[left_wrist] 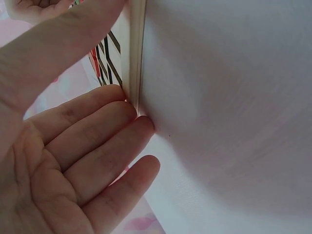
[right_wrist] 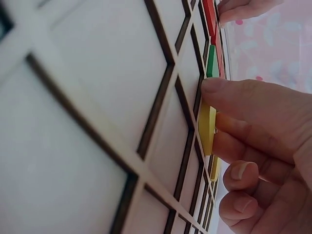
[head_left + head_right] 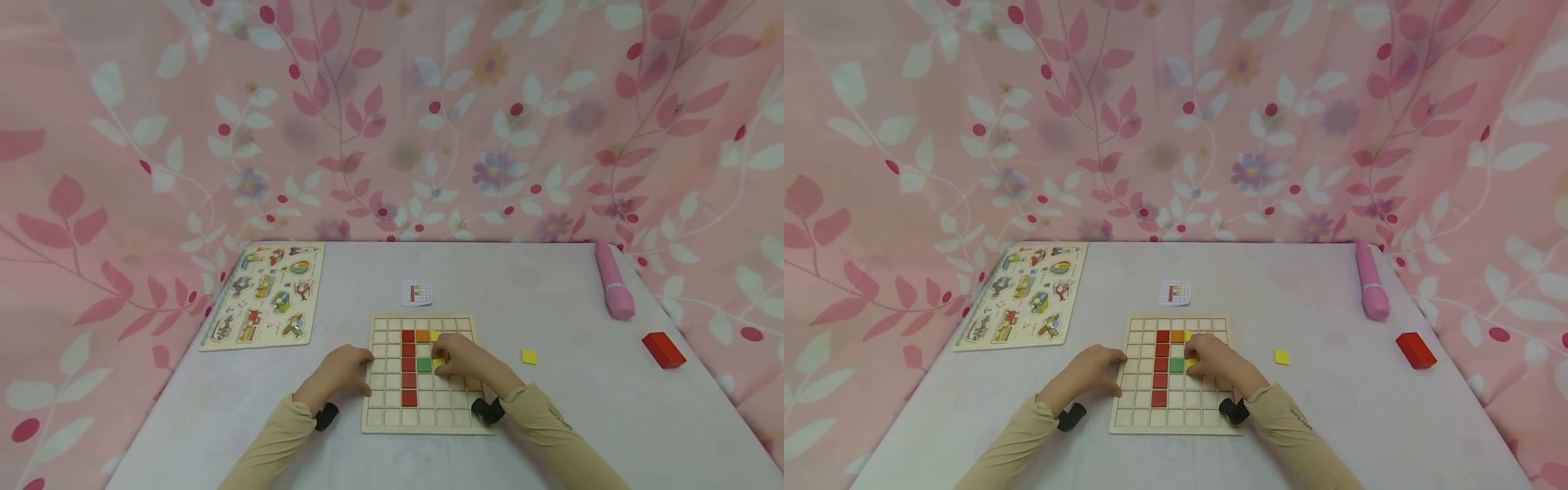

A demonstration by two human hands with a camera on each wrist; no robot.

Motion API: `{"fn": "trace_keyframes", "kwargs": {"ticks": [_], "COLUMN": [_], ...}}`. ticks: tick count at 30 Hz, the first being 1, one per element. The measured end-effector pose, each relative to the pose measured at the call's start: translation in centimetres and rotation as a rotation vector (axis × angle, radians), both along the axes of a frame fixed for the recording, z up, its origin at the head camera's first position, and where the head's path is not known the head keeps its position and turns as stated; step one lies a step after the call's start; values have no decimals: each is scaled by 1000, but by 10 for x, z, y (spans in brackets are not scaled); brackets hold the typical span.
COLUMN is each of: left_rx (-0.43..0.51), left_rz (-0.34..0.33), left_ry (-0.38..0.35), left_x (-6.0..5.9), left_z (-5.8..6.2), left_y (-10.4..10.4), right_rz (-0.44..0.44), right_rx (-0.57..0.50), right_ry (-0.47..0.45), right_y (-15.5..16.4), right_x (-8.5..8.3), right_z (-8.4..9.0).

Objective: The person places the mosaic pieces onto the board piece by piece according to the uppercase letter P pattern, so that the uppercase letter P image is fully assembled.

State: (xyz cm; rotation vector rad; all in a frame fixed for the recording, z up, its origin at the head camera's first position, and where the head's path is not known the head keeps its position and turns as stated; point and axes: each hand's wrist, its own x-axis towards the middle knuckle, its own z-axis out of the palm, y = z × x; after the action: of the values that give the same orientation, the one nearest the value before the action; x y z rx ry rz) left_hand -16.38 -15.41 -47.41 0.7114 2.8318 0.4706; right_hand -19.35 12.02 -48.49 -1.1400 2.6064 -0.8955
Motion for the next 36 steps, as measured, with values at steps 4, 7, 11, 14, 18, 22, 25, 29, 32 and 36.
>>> {"fn": "trace_keyframes", "kwargs": {"ticks": [4, 7, 11, 14, 18, 22, 25, 29, 32, 36], "left_rx": [-1, 3, 16, 14, 2, 1, 2, 0, -2, -9], "left_rz": [-6, 0, 7, 9, 13, 13, 12, 6, 3, 3], "left_ry": [14, 10, -11, -20, -27, -27, -22, -16, -15, -14], "left_x": [-1, 0, 0, 1, 2, 2, 2, 1, 1, 1], "left_z": [-2, -2, -3, -3, -3, -2, 0, 1, 1, 0], "left_y": [-1, -1, -1, -1, 0, 0, 0, 1, 1, 1], "right_rz": [29, 21, -11, -40, -109, -176, -194, -228, -288, -353], "right_rx": [-31, -22, 10, 33, 49, 25, -8, -22, 8, 59], "right_ry": [11, 15, 24, 43, 10, -31, 1, 35, 15, -12], "right_y": [2, 1, 0, 7, 21, 39, 55, 76, 90, 105], "right_x": [-4, -4, 0, 1, 1, 0, 0, 0, 0, -1], "right_z": [-7, -6, 4, 6, 6, 8, 12, 19, 22, 24]}}
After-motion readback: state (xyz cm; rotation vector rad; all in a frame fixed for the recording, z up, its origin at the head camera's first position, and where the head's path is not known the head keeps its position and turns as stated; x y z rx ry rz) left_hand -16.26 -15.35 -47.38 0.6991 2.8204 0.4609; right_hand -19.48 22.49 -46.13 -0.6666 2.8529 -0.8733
